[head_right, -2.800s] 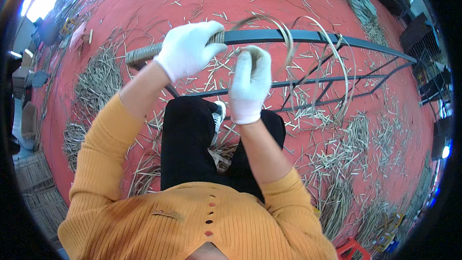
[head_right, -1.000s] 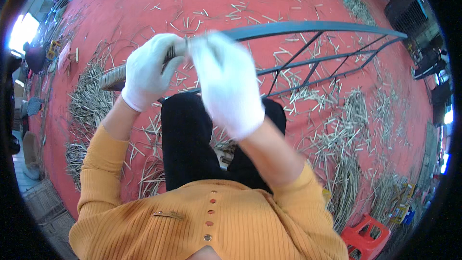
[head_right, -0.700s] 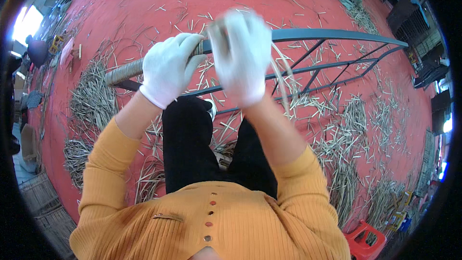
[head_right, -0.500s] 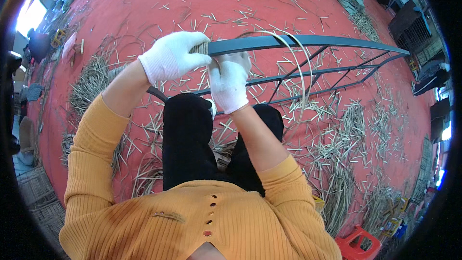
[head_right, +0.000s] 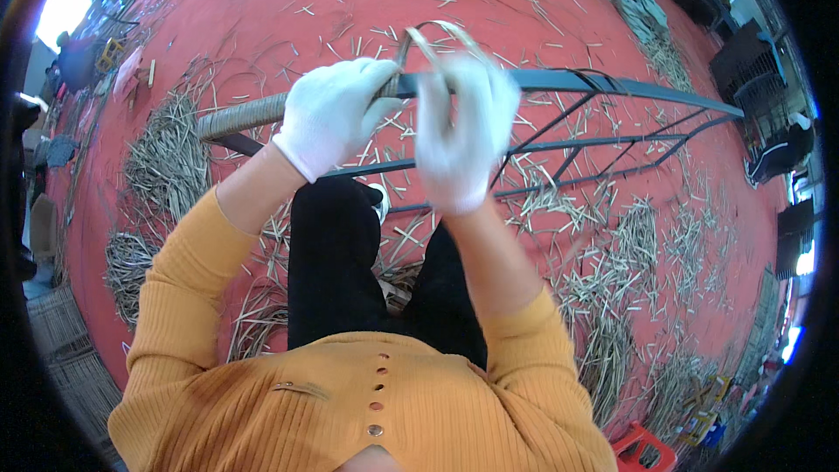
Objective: The person sits on a low stool and weaves dried plant strips around a curved metal frame. They repeatedly pick up strips, wrap them around the frame, and secure them with a staple gun.
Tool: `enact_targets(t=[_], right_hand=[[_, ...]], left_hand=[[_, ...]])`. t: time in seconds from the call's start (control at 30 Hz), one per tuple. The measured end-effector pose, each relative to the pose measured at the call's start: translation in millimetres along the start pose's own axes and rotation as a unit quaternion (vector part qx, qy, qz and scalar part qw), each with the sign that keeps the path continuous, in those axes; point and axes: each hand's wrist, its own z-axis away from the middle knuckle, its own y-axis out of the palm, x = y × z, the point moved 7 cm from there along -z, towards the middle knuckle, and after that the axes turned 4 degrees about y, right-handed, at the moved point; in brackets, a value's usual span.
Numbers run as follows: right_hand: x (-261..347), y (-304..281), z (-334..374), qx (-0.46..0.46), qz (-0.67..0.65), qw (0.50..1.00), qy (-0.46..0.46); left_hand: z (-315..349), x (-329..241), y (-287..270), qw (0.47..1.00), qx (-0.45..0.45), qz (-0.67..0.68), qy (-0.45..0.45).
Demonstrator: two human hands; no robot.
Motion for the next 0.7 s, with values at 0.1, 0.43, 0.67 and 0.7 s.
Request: enact_targets(t=[0.1,0.43,0.67,0.7], right_hand=[[-42.8,12.6,76.2,0.036,-0.121,0.934,0.336],[-22.2,12.5,-18.9,0.171,-0.216,0.882,0.383],[-35.1,27.0,-43.5,0.067,0.207,0.976,0.018],[-30.9,12.2,-17.8,0.054,0.086,0.993,0.064]], left_hand=[[-11.2,17.3,13.3,0.977,0.172,0.098,-0.072],[4.7,-3.1,-13.5,0.985,-0.142,0.077,0.065],[-2.1,-14.8,6.3,0.997,-0.061,-0.043,0.03],[-6.8,-7.6,9.7,0.999,-0.025,-0.018,0.011]])
